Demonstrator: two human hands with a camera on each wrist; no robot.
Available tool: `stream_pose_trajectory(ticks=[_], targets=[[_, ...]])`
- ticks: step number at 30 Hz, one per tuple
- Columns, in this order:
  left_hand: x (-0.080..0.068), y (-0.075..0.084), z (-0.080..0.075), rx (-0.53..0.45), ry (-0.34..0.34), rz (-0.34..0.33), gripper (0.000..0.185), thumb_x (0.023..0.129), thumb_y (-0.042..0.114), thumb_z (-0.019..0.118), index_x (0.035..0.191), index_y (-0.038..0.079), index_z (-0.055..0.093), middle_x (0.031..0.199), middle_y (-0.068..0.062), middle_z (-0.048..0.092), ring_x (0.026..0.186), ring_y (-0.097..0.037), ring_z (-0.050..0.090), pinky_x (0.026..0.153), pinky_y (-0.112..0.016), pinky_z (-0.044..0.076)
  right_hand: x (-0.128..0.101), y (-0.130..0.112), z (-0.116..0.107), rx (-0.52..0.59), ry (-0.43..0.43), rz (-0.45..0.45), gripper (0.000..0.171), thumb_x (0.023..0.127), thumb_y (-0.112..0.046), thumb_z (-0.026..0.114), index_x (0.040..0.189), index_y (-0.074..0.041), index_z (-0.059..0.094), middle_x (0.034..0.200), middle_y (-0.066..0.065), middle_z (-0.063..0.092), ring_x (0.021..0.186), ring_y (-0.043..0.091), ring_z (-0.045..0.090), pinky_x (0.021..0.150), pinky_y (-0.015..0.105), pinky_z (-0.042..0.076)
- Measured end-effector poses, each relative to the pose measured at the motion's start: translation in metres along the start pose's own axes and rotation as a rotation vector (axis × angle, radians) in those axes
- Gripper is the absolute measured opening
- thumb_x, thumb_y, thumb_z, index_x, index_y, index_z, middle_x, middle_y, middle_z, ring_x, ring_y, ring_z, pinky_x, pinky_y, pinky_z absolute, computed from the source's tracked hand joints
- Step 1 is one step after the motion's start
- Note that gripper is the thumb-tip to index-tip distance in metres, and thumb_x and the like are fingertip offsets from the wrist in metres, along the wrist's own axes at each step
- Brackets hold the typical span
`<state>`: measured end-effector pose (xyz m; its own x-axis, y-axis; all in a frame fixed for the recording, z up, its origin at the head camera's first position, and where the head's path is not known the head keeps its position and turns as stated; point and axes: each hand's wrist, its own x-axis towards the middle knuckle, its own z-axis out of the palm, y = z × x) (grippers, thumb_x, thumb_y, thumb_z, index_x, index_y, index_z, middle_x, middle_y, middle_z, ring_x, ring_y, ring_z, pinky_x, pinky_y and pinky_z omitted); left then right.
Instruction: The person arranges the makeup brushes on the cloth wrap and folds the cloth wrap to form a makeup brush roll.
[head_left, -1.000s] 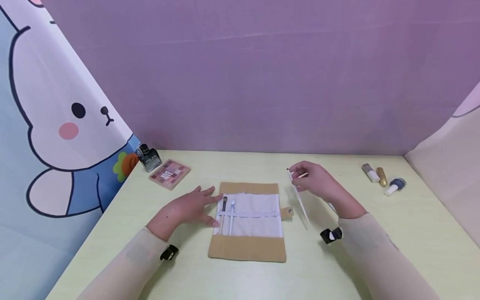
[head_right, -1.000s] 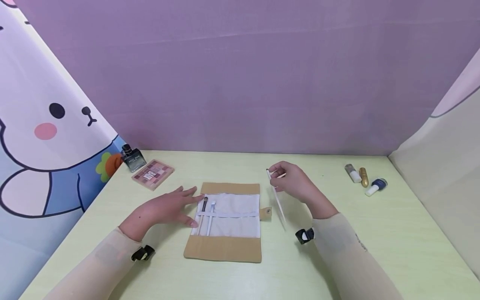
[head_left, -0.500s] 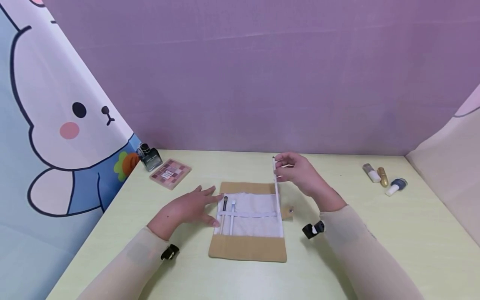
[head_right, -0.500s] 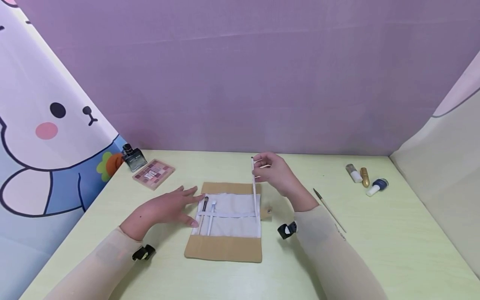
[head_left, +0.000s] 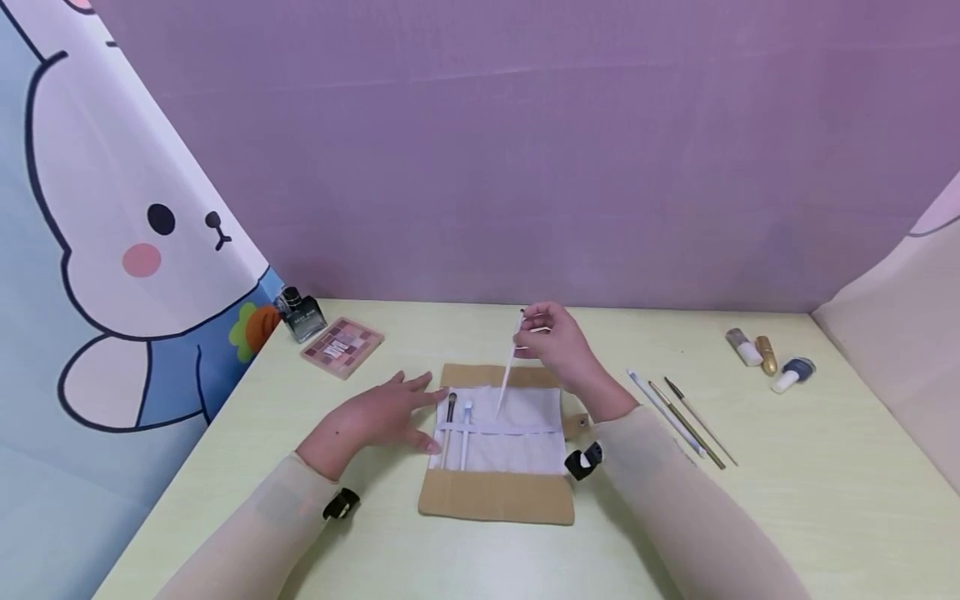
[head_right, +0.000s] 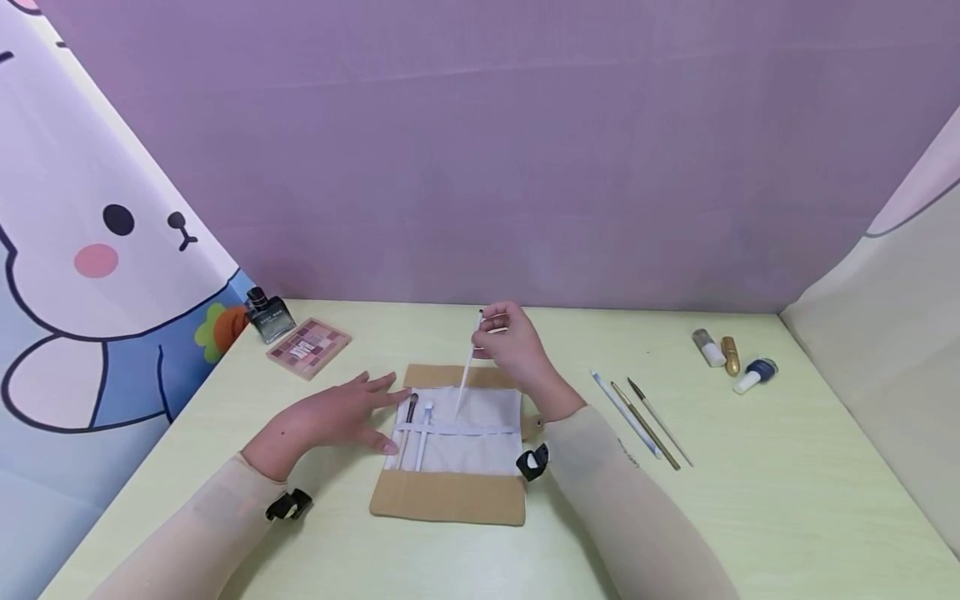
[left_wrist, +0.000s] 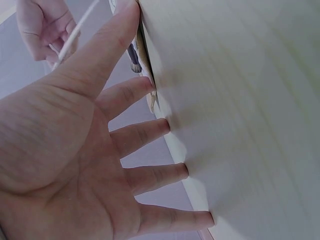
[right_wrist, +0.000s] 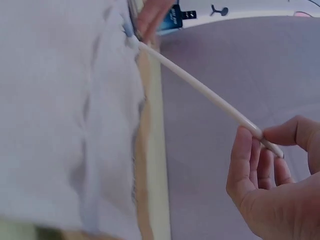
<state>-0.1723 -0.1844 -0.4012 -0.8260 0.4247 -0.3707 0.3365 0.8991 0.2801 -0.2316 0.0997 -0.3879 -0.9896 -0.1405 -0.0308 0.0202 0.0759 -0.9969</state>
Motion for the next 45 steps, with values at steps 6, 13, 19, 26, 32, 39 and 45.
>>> stream_pose_trajectory(ticks=[6, 13, 19, 26, 32, 39, 45], targets=[[0.001, 0.001, -0.001, 0.001, -0.006, 0.003, 0.094, 0.086, 0.055, 0.084, 0.164, 0.022, 0.044, 0.178, -0.02, 0.026, 0.16, -0.062, 0.02, 0.126, -0.07, 0.033, 0.001, 0.01, 0.013, -0.06, -0.002, 0.027, 0.038, 0.095, 0.007, 0.066, 0.13, 0.001, 0.051, 0.109, 0.01, 0.058, 0.09, 0.018, 0.066, 0.09, 0.045, 0.068], [0.001, 0.001, -0.001, 0.018, -0.002, 0.003, 0.094, 0.086, 0.057, 0.083, 0.165, 0.022, 0.044, 0.177, -0.02, 0.027, 0.159, -0.063, 0.021, 0.125, -0.07, 0.035, -0.004, 0.018, 0.015, -0.132, -0.055, 0.079, 0.039, 0.097, 0.002, 0.068, 0.132, 0.0, 0.051, 0.119, 0.014, 0.059, 0.096, 0.024, 0.07, 0.094, 0.046, 0.066], [0.002, 0.001, -0.001, 0.025, -0.002, 0.009, 0.094, 0.086, 0.057, 0.083, 0.164, 0.02, 0.045, 0.177, -0.021, 0.027, 0.158, -0.064, 0.023, 0.124, -0.071, 0.036, -0.009, 0.021, 0.018, -0.091, -0.112, 0.122, 0.037, 0.096, 0.005, 0.069, 0.128, 0.002, 0.051, 0.117, 0.015, 0.059, 0.086, 0.019, 0.071, 0.09, 0.043, 0.068], [0.002, 0.001, -0.001, 0.024, -0.004, 0.001, 0.094, 0.087, 0.057, 0.083, 0.164, 0.021, 0.045, 0.177, -0.02, 0.027, 0.159, -0.062, 0.022, 0.125, -0.07, 0.036, -0.013, 0.024, 0.019, -0.074, -0.179, 0.157, 0.044, 0.096, 0.005, 0.065, 0.136, 0.002, 0.048, 0.107, 0.012, 0.058, 0.079, 0.019, 0.071, 0.086, 0.041, 0.068], [0.001, 0.001, -0.002, 0.019, -0.003, 0.001, 0.094, 0.087, 0.058, 0.082, 0.164, 0.021, 0.044, 0.177, -0.02, 0.027, 0.159, -0.063, 0.022, 0.124, -0.07, 0.036, -0.017, 0.023, 0.018, -0.157, -0.256, 0.165, 0.046, 0.095, 0.001, 0.068, 0.137, 0.0, 0.05, 0.109, 0.012, 0.061, 0.084, 0.019, 0.071, 0.084, 0.035, 0.067], [0.001, 0.003, -0.002, 0.027, -0.004, 0.01, 0.094, 0.086, 0.058, 0.083, 0.164, 0.021, 0.045, 0.177, -0.021, 0.027, 0.158, -0.064, 0.023, 0.124, -0.071, 0.037, -0.025, 0.022, 0.018, -0.377, -0.279, 0.133, 0.042, 0.093, -0.008, 0.079, 0.129, -0.004, 0.058, 0.106, 0.008, 0.066, 0.087, 0.017, 0.061, 0.072, 0.026, 0.055], [0.0, 0.002, -0.002, 0.027, 0.005, 0.005, 0.094, 0.086, 0.057, 0.083, 0.164, 0.02, 0.045, 0.177, -0.02, 0.028, 0.158, -0.063, 0.023, 0.123, -0.071, 0.038, -0.03, 0.021, 0.02, -0.447, -0.288, 0.127, 0.041, 0.09, -0.008, 0.082, 0.124, -0.004, 0.061, 0.1, 0.005, 0.068, 0.089, 0.016, 0.059, 0.074, 0.024, 0.049]])
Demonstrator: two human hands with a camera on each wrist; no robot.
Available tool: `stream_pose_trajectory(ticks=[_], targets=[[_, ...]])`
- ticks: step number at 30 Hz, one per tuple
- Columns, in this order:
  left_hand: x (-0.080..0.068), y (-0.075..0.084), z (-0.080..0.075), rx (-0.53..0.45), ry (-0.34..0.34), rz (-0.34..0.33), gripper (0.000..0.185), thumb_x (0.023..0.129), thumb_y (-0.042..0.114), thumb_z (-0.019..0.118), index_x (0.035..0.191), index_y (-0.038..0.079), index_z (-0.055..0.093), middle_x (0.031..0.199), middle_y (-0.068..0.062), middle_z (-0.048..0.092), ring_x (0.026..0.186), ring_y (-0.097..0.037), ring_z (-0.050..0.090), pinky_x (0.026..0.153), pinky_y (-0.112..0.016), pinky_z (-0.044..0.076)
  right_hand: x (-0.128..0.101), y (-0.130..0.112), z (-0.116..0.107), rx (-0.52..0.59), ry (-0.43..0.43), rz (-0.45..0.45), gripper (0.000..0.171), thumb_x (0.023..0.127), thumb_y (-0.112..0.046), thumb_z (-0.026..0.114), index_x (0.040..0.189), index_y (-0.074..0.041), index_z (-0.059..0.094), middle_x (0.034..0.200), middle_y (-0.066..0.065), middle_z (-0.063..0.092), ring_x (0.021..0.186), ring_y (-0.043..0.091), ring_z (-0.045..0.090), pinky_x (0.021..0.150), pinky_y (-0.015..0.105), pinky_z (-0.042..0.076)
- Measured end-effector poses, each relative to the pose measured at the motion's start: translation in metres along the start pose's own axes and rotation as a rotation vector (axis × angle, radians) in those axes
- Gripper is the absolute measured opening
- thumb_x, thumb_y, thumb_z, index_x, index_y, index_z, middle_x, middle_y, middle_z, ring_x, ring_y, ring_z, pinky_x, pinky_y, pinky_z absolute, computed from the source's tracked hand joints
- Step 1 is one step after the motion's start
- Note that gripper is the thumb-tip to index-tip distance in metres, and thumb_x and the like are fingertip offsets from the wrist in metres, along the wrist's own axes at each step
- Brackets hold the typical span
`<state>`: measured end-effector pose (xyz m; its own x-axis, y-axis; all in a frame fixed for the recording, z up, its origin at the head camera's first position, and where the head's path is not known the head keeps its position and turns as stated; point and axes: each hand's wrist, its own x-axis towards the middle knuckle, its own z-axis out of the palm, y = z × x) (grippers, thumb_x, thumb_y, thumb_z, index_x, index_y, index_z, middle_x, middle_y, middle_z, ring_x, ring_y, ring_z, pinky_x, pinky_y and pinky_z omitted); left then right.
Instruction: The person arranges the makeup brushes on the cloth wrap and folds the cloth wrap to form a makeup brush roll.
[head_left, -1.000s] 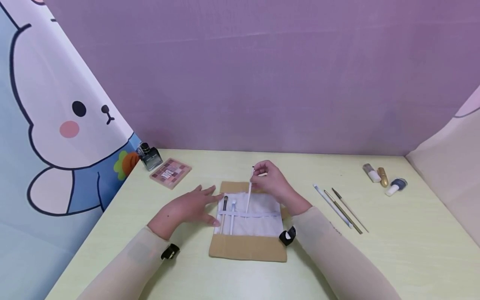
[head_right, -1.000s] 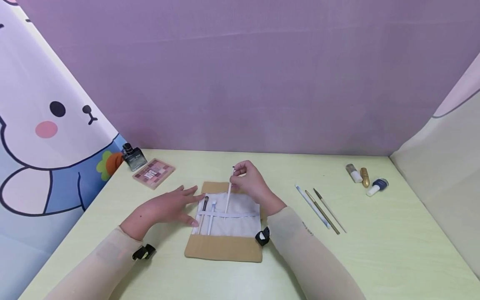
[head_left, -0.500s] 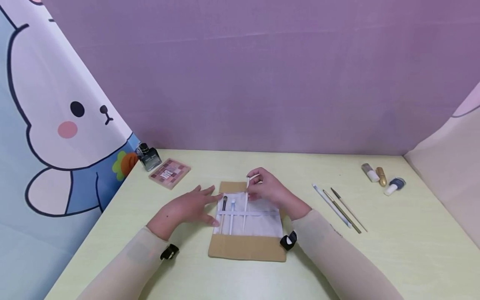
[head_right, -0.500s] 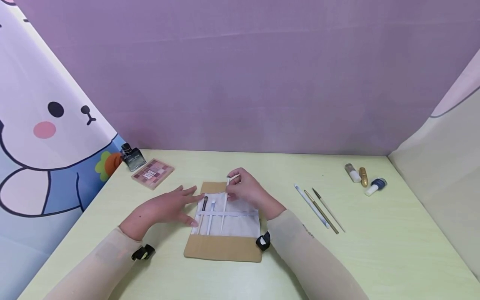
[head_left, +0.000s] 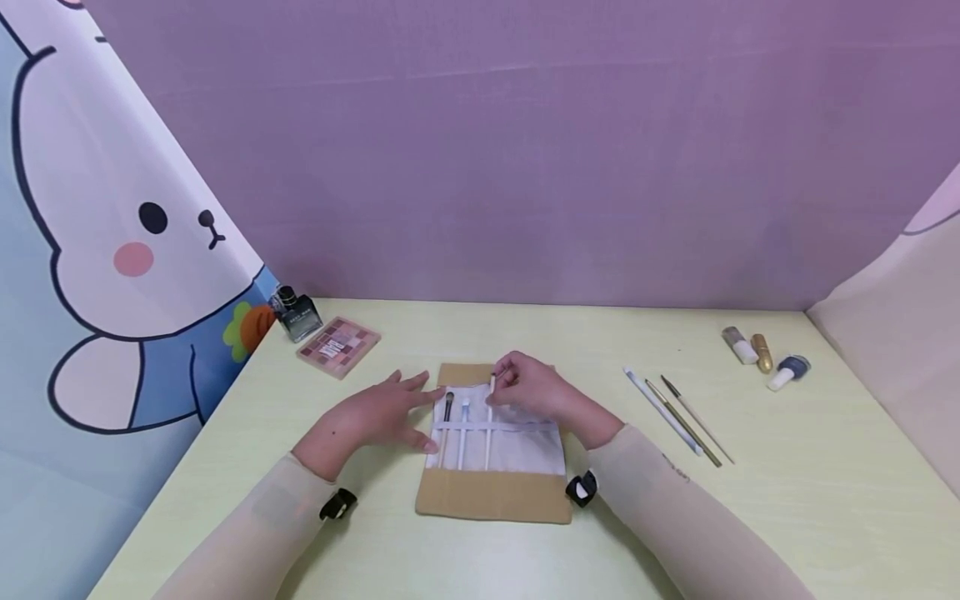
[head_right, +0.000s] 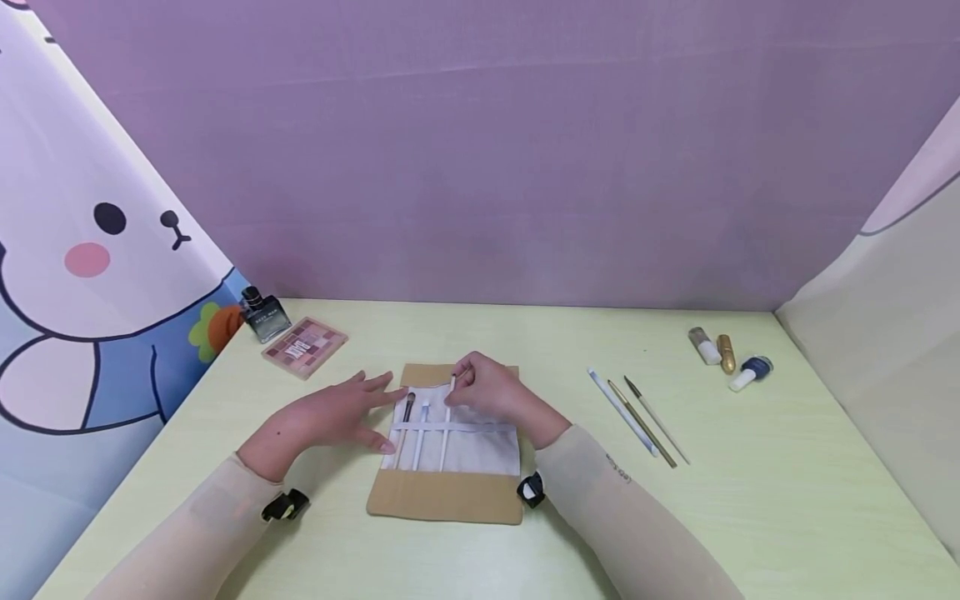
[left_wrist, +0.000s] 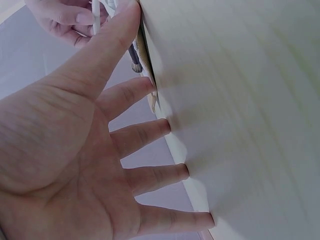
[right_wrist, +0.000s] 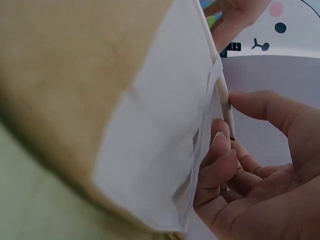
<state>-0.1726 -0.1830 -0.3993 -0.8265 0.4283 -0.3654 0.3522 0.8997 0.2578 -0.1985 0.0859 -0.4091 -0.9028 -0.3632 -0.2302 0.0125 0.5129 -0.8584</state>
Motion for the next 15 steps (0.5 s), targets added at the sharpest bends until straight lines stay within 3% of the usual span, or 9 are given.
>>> stream_pose_trajectory(ticks=[7, 15], targets=[[-0.0002, -0.0005, -0.0002, -0.005, 0.0, 0.019, 0.094, 0.086, 0.057, 0.083, 0.164, 0.02, 0.046, 0.176, -0.022, 0.028, 0.157, -0.065, 0.024, 0.122, -0.072, 0.038, -0.0035, 0.0007, 0.0049, -0.111, -0.015, -0.019, 0.038, 0.09, -0.011, 0.083, 0.121, -0.004, 0.064, 0.097, 0.003, 0.066, 0.085, 0.015, 0.058, 0.073, 0.024, 0.048], [0.0003, -0.0005, -0.0001, -0.006, -0.001, 0.013, 0.094, 0.086, 0.058, 0.083, 0.164, 0.021, 0.045, 0.177, -0.02, 0.028, 0.158, -0.063, 0.023, 0.124, -0.07, 0.037, -0.0096, -0.0008, 0.0092, -0.285, -0.034, -0.056, 0.023, 0.098, -0.019, 0.077, 0.116, -0.007, 0.068, 0.095, 0.002, 0.065, 0.082, 0.014, 0.057, 0.069, 0.025, 0.046]])
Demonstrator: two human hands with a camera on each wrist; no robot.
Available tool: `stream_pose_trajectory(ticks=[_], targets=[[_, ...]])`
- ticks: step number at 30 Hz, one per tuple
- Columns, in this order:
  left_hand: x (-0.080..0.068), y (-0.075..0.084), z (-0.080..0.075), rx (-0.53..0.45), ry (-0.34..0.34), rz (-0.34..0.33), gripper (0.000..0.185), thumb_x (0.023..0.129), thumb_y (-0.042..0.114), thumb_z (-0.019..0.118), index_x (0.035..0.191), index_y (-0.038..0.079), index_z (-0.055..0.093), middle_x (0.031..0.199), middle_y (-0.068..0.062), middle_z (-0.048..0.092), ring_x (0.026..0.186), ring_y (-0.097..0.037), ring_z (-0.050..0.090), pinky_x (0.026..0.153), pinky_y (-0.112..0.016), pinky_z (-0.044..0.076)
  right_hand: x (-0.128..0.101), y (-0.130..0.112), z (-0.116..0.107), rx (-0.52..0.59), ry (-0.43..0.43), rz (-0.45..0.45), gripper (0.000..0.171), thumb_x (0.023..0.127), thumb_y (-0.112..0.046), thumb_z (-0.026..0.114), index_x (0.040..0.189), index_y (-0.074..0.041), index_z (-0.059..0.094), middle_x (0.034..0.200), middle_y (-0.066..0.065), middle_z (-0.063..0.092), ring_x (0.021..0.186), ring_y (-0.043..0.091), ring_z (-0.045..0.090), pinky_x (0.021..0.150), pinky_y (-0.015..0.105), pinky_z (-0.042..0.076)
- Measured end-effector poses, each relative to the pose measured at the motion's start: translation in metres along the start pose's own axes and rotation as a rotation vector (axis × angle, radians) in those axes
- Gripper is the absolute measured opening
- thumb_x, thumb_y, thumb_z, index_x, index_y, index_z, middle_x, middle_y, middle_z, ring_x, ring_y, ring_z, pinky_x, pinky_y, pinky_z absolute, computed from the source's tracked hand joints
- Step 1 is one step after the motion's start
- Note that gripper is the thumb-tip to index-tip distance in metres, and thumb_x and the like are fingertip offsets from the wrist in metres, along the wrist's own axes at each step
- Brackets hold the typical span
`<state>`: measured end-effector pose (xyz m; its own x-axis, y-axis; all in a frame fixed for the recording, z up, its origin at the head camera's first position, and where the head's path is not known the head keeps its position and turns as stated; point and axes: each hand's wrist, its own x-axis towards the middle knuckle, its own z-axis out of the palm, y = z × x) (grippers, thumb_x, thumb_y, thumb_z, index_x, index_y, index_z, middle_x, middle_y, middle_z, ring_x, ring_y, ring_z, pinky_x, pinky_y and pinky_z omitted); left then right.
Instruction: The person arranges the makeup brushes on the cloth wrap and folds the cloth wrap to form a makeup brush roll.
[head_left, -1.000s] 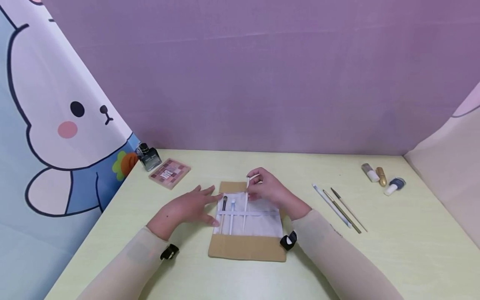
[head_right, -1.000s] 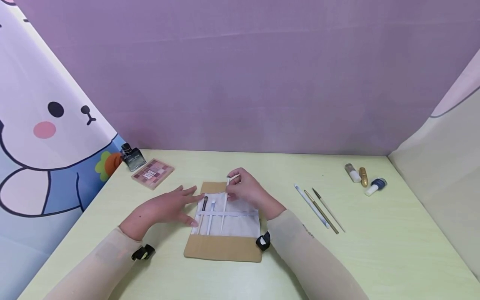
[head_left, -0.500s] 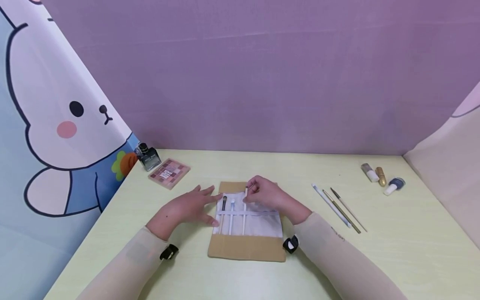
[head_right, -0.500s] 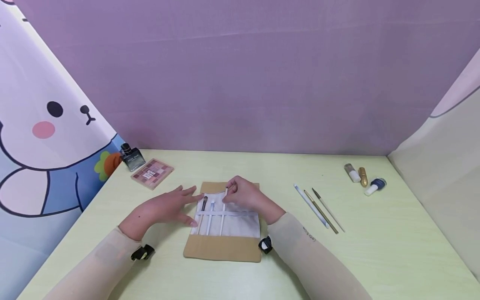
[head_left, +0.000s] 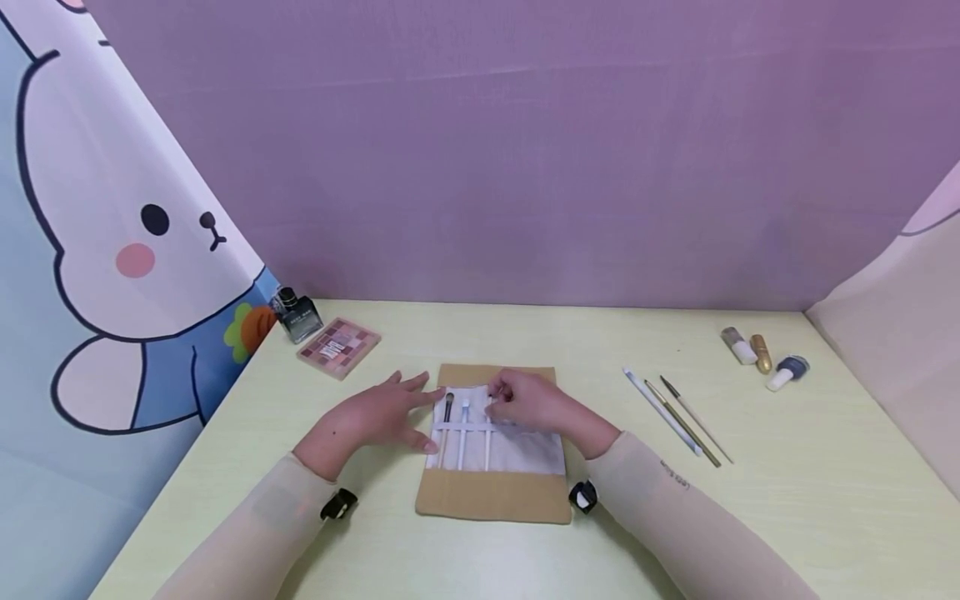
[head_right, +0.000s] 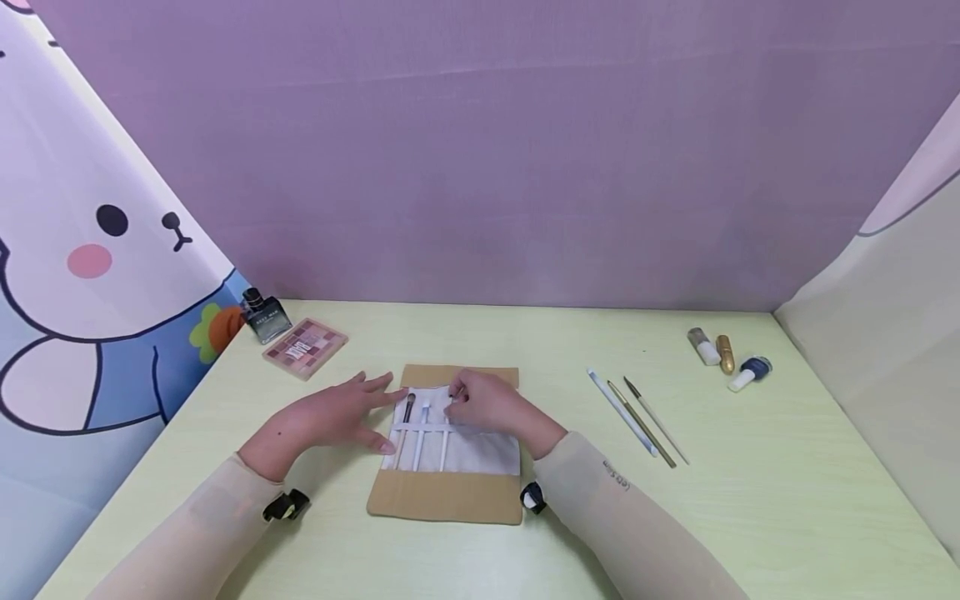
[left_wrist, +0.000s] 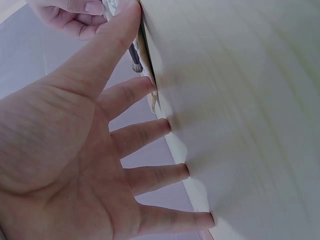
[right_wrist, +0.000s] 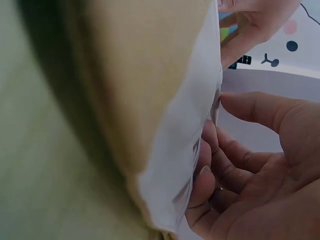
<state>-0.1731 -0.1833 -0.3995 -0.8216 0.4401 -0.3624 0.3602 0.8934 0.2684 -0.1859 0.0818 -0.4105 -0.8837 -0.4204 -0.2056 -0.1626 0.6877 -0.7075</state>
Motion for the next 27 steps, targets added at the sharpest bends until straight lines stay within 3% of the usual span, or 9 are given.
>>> stream_pose_trajectory(ticks=[7, 14, 21, 27], targets=[[0.0, 0.002, -0.001, 0.001, -0.004, -0.001, 0.094, 0.086, 0.058, 0.083, 0.164, 0.021, 0.045, 0.177, -0.021, 0.027, 0.158, -0.063, 0.023, 0.123, -0.071, 0.037, -0.002, 0.001, -0.001, -0.02, 0.012, 0.02, 0.031, 0.099, -0.021, 0.076, 0.125, -0.008, 0.067, 0.098, 0.005, 0.064, 0.084, 0.016, 0.057, 0.07, 0.027, 0.047], [-0.002, 0.002, -0.001, -0.014, -0.006, -0.004, 0.094, 0.086, 0.056, 0.084, 0.164, 0.02, 0.045, 0.177, -0.022, 0.027, 0.158, -0.064, 0.022, 0.124, -0.072, 0.036, -0.007, 0.004, -0.009, 0.008, 0.014, 0.041, 0.035, 0.101, -0.026, 0.073, 0.132, -0.01, 0.066, 0.111, 0.007, 0.069, 0.095, 0.018, 0.061, 0.077, 0.028, 0.051], [-0.002, 0.002, 0.0, -0.011, -0.006, -0.02, 0.095, 0.086, 0.056, 0.084, 0.164, 0.021, 0.044, 0.177, -0.02, 0.026, 0.159, -0.062, 0.021, 0.124, -0.072, 0.036, -0.016, 0.009, -0.027, 0.027, 0.026, 0.054, 0.043, 0.103, -0.031, 0.07, 0.139, -0.01, 0.062, 0.119, 0.009, 0.07, 0.1, 0.02, 0.064, 0.082, 0.031, 0.055], [-0.002, 0.003, 0.0, -0.018, -0.004, -0.022, 0.095, 0.085, 0.055, 0.085, 0.164, 0.02, 0.045, 0.177, -0.02, 0.027, 0.159, -0.062, 0.021, 0.124, -0.072, 0.036, -0.026, 0.021, -0.052, 0.008, 0.07, 0.034, 0.045, 0.105, -0.03, 0.066, 0.142, -0.004, 0.059, 0.12, 0.015, 0.07, 0.095, 0.022, 0.067, 0.076, 0.032, 0.056]])
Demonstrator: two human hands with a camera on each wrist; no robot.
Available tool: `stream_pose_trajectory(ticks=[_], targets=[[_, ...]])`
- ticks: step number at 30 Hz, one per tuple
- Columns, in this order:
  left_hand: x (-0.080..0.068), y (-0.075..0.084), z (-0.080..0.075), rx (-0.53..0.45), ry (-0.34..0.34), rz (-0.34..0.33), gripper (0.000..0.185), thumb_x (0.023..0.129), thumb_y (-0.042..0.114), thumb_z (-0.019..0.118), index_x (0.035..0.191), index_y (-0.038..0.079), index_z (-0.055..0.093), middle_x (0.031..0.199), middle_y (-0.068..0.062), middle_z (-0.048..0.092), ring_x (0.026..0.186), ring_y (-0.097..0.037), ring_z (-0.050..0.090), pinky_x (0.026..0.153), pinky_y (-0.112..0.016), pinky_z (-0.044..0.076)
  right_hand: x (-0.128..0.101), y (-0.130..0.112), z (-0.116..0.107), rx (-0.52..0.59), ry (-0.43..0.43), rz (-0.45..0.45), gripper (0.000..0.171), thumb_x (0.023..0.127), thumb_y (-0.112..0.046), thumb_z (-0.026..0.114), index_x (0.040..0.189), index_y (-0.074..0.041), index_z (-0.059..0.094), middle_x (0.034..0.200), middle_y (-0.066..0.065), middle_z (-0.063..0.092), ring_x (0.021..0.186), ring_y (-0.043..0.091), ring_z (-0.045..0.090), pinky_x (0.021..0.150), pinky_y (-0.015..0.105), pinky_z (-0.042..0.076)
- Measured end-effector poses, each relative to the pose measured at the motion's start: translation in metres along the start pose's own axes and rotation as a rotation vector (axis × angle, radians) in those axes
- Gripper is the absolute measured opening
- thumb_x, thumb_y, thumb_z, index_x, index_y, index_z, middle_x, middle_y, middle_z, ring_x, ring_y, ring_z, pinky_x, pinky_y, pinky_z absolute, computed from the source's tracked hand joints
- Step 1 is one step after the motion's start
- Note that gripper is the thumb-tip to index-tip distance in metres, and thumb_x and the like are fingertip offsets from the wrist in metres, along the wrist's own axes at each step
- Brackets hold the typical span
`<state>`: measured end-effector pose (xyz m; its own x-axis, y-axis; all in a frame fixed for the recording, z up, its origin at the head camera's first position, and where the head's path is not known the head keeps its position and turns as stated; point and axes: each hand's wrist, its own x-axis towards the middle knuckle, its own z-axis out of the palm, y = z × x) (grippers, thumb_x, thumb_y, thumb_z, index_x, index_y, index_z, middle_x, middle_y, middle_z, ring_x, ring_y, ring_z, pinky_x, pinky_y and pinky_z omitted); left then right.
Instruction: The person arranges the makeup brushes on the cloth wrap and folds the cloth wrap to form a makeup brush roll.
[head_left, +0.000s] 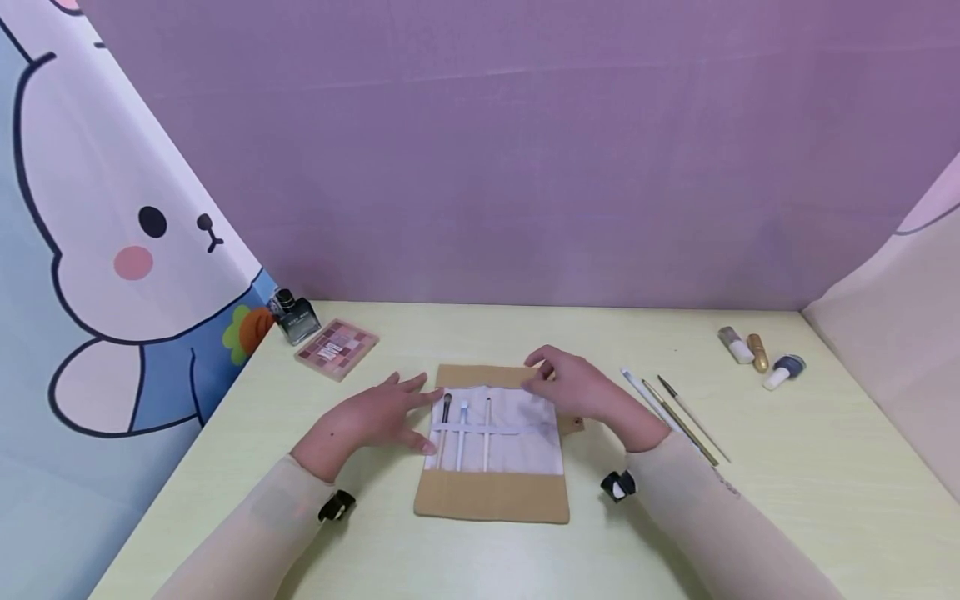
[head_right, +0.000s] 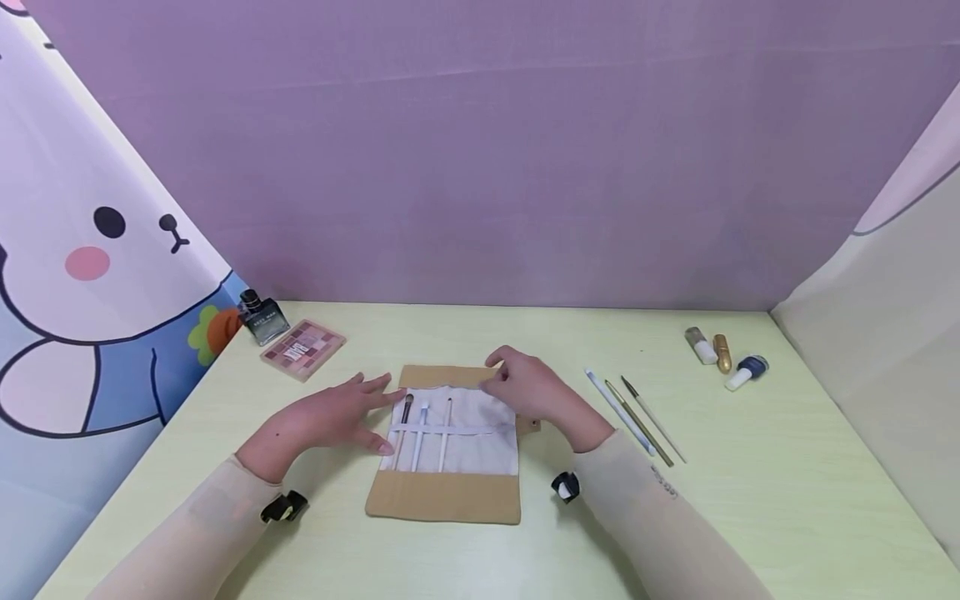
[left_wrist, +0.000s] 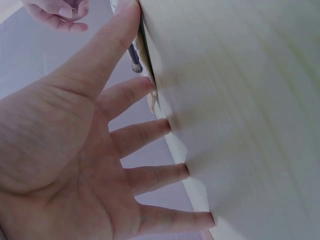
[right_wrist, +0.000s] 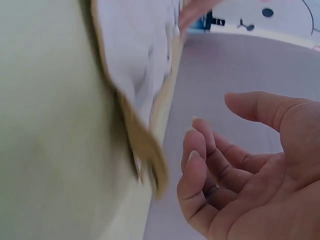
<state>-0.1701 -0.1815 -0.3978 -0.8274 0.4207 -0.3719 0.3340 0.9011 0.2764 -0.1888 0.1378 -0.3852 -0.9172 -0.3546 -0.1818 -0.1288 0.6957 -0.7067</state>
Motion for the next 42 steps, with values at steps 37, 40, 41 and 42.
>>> stream_pose_trajectory(ticks=[37, 40, 41, 42], targets=[[0.002, -0.002, 0.001, 0.011, 0.013, 0.018, 0.096, 0.085, 0.057, 0.084, 0.164, 0.019, 0.045, 0.177, -0.021, 0.028, 0.158, -0.063, 0.023, 0.123, -0.071, 0.037, -0.045, 0.099, -0.073, -0.238, 0.087, 0.102, 0.04, 0.092, -0.001, 0.069, 0.129, 0.01, 0.06, 0.11, 0.024, 0.071, 0.09, 0.027, 0.068, 0.074, 0.037, 0.057], [0.002, -0.003, 0.002, 0.014, 0.015, 0.02, 0.096, 0.085, 0.057, 0.084, 0.164, 0.019, 0.045, 0.177, -0.021, 0.028, 0.158, -0.063, 0.023, 0.123, -0.071, 0.037, -0.044, 0.099, -0.07, -0.252, 0.076, 0.099, 0.041, 0.09, -0.001, 0.07, 0.129, 0.01, 0.06, 0.109, 0.023, 0.073, 0.09, 0.027, 0.069, 0.075, 0.038, 0.059], [0.003, -0.003, 0.002, 0.015, 0.015, 0.02, 0.096, 0.085, 0.057, 0.084, 0.164, 0.02, 0.045, 0.177, -0.021, 0.028, 0.158, -0.063, 0.023, 0.123, -0.071, 0.037, -0.044, 0.099, -0.069, -0.257, 0.071, 0.096, 0.041, 0.09, -0.001, 0.069, 0.129, 0.01, 0.06, 0.109, 0.024, 0.074, 0.09, 0.027, 0.069, 0.075, 0.039, 0.059], [0.003, -0.003, 0.003, 0.014, 0.014, 0.018, 0.096, 0.085, 0.057, 0.084, 0.164, 0.02, 0.045, 0.177, -0.021, 0.028, 0.158, -0.063, 0.023, 0.123, -0.071, 0.037, -0.044, 0.099, -0.069, -0.26, 0.069, 0.098, 0.041, 0.09, -0.001, 0.069, 0.129, 0.01, 0.06, 0.11, 0.024, 0.074, 0.09, 0.027, 0.07, 0.075, 0.039, 0.059]])
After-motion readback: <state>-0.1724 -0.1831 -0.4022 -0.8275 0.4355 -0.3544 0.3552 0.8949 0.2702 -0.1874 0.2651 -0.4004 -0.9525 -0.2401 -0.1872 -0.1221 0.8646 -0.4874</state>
